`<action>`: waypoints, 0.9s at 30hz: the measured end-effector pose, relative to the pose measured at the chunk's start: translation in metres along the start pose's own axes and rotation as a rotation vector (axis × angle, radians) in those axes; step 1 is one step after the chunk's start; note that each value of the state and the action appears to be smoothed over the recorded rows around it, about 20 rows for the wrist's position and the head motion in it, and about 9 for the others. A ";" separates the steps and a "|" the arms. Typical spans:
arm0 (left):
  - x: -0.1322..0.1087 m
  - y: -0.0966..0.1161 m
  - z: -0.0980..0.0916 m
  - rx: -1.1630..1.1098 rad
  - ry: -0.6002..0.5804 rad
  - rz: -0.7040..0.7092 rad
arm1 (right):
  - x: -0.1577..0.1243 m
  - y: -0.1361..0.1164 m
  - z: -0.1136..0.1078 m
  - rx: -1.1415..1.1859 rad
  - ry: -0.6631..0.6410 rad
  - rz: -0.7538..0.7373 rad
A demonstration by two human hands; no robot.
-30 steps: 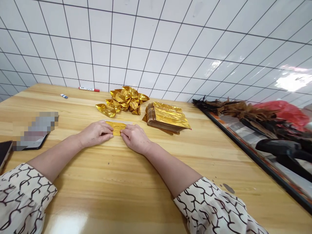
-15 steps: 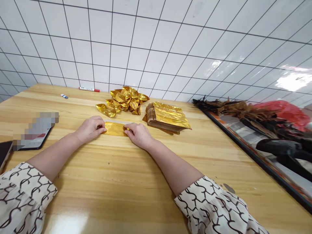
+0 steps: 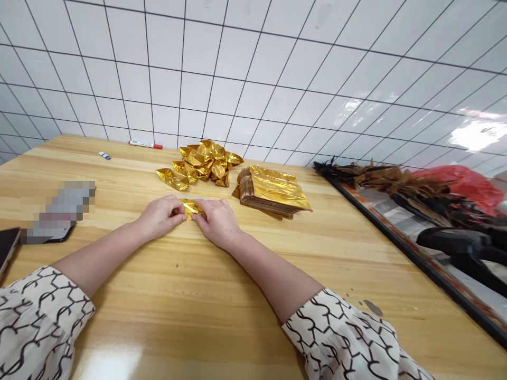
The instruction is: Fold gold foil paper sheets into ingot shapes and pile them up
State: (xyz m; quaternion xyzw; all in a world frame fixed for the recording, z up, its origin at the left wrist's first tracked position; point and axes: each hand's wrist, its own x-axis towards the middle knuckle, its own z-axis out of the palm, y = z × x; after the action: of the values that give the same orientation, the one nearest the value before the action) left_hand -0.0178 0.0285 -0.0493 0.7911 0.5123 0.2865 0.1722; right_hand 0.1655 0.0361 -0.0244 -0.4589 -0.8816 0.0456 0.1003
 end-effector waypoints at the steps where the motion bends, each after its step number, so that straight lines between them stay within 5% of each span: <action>1: 0.001 0.001 0.000 -0.005 0.001 -0.025 | 0.001 -0.003 0.001 0.028 -0.014 0.001; 16: 0.007 0.007 -0.006 -0.125 -0.057 -0.231 | 0.011 -0.003 -0.008 0.239 -0.135 0.182; 27: 0.011 -0.022 -0.018 -0.283 -0.170 -0.381 | 0.010 0.025 -0.010 0.309 -0.169 0.199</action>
State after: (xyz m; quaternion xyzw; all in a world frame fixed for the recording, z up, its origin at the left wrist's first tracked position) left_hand -0.0414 0.0468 -0.0442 0.6693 0.5909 0.2502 0.3745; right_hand 0.1821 0.0584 -0.0179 -0.5173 -0.8199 0.2283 0.0899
